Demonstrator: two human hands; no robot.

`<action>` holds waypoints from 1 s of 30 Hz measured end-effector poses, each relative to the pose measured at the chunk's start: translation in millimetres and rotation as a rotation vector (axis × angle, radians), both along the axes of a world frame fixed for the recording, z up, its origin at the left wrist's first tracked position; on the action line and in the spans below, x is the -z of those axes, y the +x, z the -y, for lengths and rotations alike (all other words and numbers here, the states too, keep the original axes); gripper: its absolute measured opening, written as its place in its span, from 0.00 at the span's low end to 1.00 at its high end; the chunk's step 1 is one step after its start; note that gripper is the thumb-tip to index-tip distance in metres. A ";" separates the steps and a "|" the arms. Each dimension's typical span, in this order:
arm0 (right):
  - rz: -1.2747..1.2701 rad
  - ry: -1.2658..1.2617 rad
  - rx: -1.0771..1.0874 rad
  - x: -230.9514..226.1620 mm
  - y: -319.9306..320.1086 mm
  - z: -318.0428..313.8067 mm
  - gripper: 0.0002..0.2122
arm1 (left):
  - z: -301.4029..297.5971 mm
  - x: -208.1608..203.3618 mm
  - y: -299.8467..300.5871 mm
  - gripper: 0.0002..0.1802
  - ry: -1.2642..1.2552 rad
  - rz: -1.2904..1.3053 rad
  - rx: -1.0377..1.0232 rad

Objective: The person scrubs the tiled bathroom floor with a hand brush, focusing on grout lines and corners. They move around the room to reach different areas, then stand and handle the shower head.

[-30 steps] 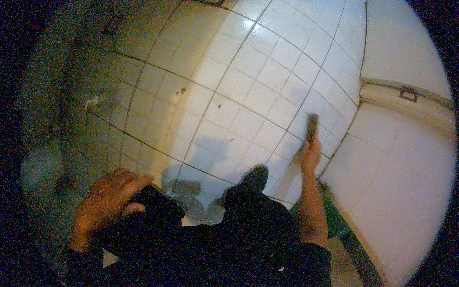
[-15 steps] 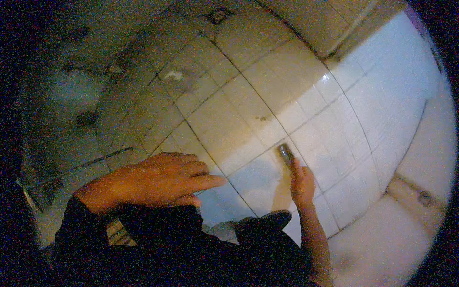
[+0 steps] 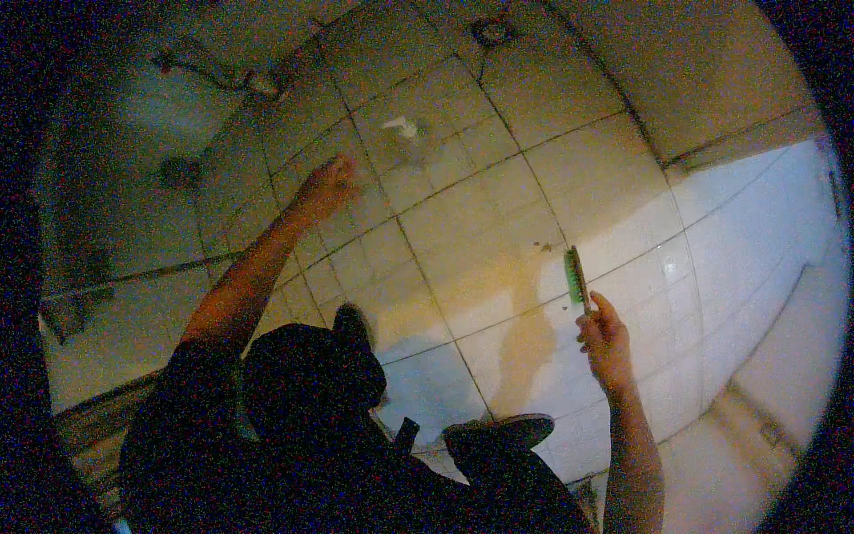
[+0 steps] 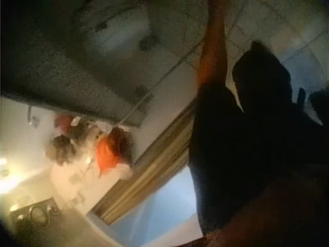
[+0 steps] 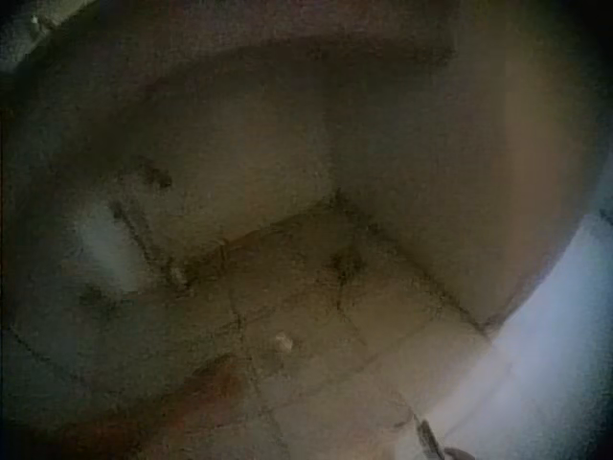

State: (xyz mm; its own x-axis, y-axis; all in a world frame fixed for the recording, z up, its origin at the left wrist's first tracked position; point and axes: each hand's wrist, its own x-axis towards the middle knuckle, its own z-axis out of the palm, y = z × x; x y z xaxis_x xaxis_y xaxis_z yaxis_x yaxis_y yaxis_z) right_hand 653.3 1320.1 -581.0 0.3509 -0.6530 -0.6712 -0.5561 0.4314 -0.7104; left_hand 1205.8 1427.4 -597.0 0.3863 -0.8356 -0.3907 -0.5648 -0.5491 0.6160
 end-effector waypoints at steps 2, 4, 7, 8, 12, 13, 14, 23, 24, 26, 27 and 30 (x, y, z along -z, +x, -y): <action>0.036 0.073 0.103 -12.9 13.3 -5.4 0.24 | 32.0 15.6 11.4 0.39 -0.169 0.037 -0.062; 0.038 0.105 0.142 -6.7 11.4 -13.1 0.24 | 50.5 26.1 16.7 0.42 -0.402 0.116 0.016; -0.001 0.148 0.166 0.5 5.8 -9.4 0.22 | 95.8 4.4 -2.2 0.38 -0.589 0.261 0.209; 0.016 0.157 0.152 3.4 14.9 -9.3 0.22 | 101.2 12.4 9.8 0.36 -0.612 0.375 0.280; 0.016 0.142 0.155 8.7 34.9 -4.1 0.23 | 121.7 18.4 -4.8 0.22 -0.329 0.271 0.302; 0.017 0.145 0.156 9.6 41.6 -3.2 0.23 | 121.6 17.3 -4.2 0.20 -0.342 0.284 0.298; 0.030 0.142 0.134 9.7 50.5 -3.1 0.23 | 117.8 16.4 -4.6 0.18 -0.351 0.296 0.297; 0.100 0.182 0.018 8.8 95.0 -5.6 0.22 | 81.8 -0.8 -31.8 0.14 -0.161 -0.108 -0.028; 0.115 0.209 0.019 6.8 105.8 -6.5 0.21 | 76.5 0.3 -29.5 0.14 -0.143 -0.273 -0.092; 0.181 0.289 0.029 5.0 129.9 -10.1 0.21 | 68.1 4.2 -28.3 0.11 -0.150 -0.529 -0.231; 0.232 0.341 0.038 2.0 142.5 -12.4 0.20 | 65.5 5.1 -30.5 0.09 -0.153 -0.656 -0.298; 0.354 0.460 0.015 -4.4 180.1 -20.6 0.20 | 57.5 0.8 -37.3 0.06 -0.112 -0.675 -0.257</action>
State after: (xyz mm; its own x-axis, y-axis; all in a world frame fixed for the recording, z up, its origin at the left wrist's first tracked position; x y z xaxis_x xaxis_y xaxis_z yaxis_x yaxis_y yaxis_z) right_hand 833.5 1340.7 -576.6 0.5991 -0.3283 -0.7303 -0.3102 0.7457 -0.5897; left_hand 1168.6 1369.9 -597.8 0.2812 -0.7998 -0.5303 0.0961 -0.5264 0.8448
